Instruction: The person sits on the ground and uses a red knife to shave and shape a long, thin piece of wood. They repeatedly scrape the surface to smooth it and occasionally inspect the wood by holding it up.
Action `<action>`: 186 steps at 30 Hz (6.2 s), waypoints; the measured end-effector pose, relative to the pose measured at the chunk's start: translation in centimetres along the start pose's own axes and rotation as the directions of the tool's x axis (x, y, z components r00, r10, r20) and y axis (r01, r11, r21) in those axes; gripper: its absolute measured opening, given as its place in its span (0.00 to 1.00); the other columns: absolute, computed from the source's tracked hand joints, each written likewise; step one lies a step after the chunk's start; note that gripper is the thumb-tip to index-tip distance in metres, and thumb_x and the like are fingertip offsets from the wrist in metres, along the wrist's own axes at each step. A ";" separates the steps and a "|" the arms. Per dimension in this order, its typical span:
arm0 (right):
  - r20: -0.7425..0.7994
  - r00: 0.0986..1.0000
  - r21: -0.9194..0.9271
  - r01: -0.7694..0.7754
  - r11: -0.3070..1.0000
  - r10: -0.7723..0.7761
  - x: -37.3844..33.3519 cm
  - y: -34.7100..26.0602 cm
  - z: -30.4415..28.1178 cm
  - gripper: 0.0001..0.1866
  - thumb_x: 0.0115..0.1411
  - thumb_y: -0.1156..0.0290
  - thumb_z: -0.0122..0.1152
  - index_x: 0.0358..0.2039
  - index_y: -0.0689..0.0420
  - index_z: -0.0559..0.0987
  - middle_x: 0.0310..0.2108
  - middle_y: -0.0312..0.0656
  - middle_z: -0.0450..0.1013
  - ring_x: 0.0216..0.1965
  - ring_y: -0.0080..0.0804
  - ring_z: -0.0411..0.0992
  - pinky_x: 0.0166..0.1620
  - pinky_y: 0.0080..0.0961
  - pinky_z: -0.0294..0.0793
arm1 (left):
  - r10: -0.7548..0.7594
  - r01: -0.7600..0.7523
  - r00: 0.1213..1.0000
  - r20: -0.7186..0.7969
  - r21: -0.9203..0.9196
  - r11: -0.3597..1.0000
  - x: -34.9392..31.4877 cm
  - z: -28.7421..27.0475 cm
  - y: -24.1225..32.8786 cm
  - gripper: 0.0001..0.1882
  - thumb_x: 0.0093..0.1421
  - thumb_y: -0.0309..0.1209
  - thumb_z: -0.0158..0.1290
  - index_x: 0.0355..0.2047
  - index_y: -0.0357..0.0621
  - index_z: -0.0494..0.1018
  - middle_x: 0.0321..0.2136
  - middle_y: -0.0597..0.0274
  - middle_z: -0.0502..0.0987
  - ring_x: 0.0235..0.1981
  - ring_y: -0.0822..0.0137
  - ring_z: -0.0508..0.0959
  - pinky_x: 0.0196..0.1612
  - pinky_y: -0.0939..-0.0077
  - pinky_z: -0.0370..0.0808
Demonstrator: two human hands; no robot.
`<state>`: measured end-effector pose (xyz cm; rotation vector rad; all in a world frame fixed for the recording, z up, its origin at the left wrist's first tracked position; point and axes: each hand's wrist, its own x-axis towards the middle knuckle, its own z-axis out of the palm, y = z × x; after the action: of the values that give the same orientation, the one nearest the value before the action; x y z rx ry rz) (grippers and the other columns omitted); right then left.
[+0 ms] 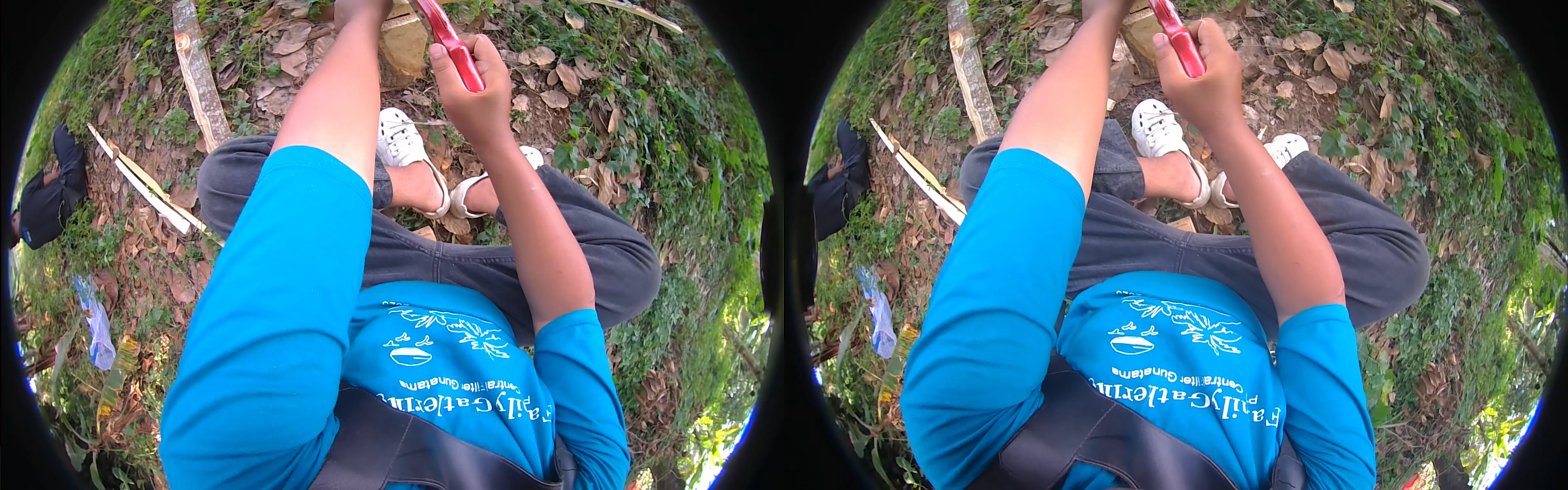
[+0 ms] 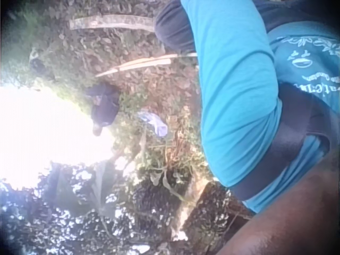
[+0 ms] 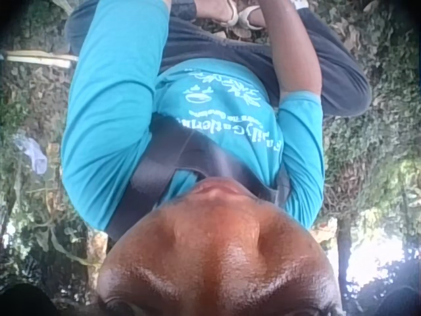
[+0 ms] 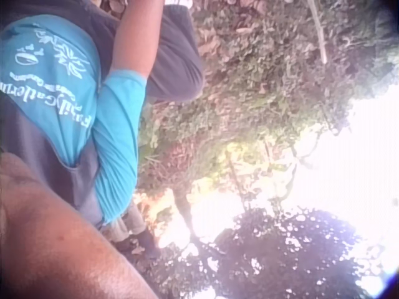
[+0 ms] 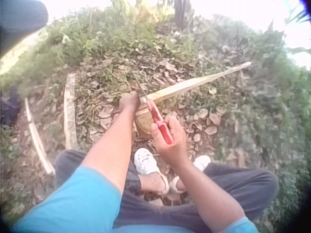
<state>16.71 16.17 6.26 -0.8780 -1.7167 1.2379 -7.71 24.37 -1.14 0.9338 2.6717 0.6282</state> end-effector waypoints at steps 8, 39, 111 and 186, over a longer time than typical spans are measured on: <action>-0.008 1.000 -0.090 -0.019 0.996 0.018 -2.0 -1.1 -1.3 0.16 0.63 0.64 0.69 0.29 0.57 0.70 0.18 0.33 0.65 0.20 0.20 0.60 0.25 0.25 0.61 | -0.227 0.228 0.973 0.037 -0.277 0.933 -1.3 -0.8 1.4 0.32 0.65 0.48 0.40 0.49 0.31 0.80 0.53 0.32 0.77 0.59 0.39 0.77 0.61 0.50 0.72; 0.009 0.988 0.014 -0.156 0.988 0.156 -13.4 -4.8 -7.8 0.12 0.66 0.70 0.67 0.34 0.58 0.70 0.23 0.28 0.66 0.25 0.11 0.60 0.27 0.15 0.60 | -0.165 0.160 0.986 0.002 -0.257 0.953 0.3 0.1 0.3 0.34 0.63 0.49 0.38 0.49 0.30 0.80 0.51 0.30 0.78 0.58 0.38 0.77 0.62 0.49 0.70; -0.109 0.994 0.173 0.005 0.985 0.014 -1.0 1.0 0.0 0.17 0.62 0.62 0.71 0.32 0.59 0.74 0.19 0.33 0.71 0.21 0.17 0.67 0.26 0.20 0.66 | 0.497 -0.423 0.865 0.071 0.637 0.644 4.9 5.3 -5.3 0.10 0.54 0.29 0.64 0.38 0.45 0.84 0.40 0.52 0.85 0.43 0.54 0.86 0.44 0.63 0.84; -0.138 0.988 0.149 -0.053 0.987 0.074 -6.6 -0.7 -0.5 0.16 0.65 0.63 0.70 0.33 0.58 0.72 0.18 0.29 0.67 0.20 0.11 0.62 0.23 0.15 0.61 | -0.094 0.102 0.995 0.045 -0.219 0.970 -1.2 0.1 0.0 0.34 0.67 0.48 0.34 0.52 0.32 0.78 0.53 0.32 0.77 0.59 0.36 0.75 0.64 0.46 0.68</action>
<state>19.91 10.34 5.56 -0.9178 -1.4763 1.2918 -6.79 23.64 -1.14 0.7408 2.5336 0.8579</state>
